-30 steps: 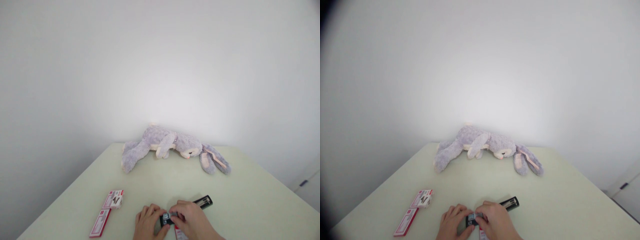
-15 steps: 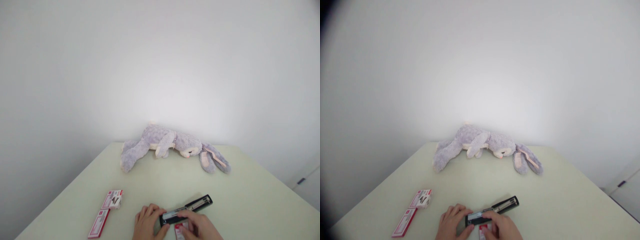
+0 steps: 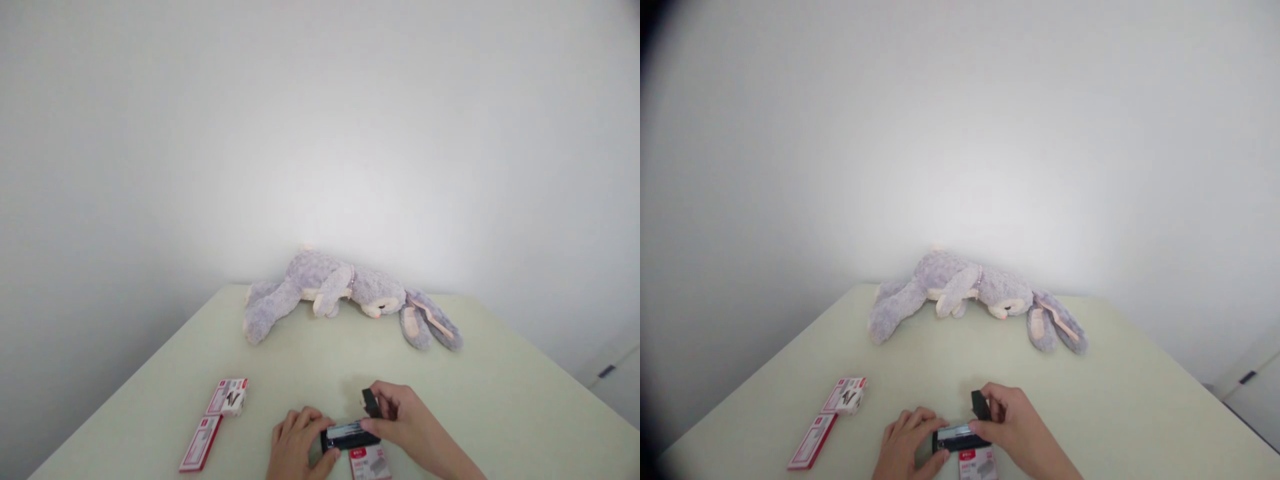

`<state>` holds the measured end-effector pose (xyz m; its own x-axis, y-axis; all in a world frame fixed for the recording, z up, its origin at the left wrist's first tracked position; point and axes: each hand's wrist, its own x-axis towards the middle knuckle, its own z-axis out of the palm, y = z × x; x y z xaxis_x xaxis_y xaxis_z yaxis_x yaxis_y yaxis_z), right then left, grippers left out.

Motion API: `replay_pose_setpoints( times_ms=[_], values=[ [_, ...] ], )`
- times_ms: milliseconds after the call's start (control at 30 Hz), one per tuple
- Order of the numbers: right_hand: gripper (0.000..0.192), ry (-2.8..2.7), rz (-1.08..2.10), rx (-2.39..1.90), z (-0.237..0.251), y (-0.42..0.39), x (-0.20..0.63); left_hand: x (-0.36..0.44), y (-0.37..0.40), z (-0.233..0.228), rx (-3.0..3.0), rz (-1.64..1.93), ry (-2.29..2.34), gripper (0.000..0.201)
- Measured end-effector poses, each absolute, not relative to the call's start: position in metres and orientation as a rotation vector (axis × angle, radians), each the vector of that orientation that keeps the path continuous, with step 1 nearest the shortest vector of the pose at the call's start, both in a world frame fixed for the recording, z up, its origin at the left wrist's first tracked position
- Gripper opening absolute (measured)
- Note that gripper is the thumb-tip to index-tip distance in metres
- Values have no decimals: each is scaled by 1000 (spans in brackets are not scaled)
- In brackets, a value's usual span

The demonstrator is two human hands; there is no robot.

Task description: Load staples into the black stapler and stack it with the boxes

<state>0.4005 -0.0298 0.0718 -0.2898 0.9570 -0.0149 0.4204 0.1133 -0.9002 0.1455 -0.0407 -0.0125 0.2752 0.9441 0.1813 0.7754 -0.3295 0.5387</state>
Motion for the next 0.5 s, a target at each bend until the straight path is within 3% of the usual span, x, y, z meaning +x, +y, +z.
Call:
replay_pose_setpoints(
  times_ms=[133,333,500],
  values=[
    [12,-1979,1023,-1447,73,-30,372,149,-41,-15,2205,700,1569,34],
    [23,-2213,802,-1508,62,-31,358,146,-42,-16,2181,727,1586,35],
    [20,-2200,740,-1553,68,-29,362,145,-48,-19,2234,838,1606,35]
  ],
)
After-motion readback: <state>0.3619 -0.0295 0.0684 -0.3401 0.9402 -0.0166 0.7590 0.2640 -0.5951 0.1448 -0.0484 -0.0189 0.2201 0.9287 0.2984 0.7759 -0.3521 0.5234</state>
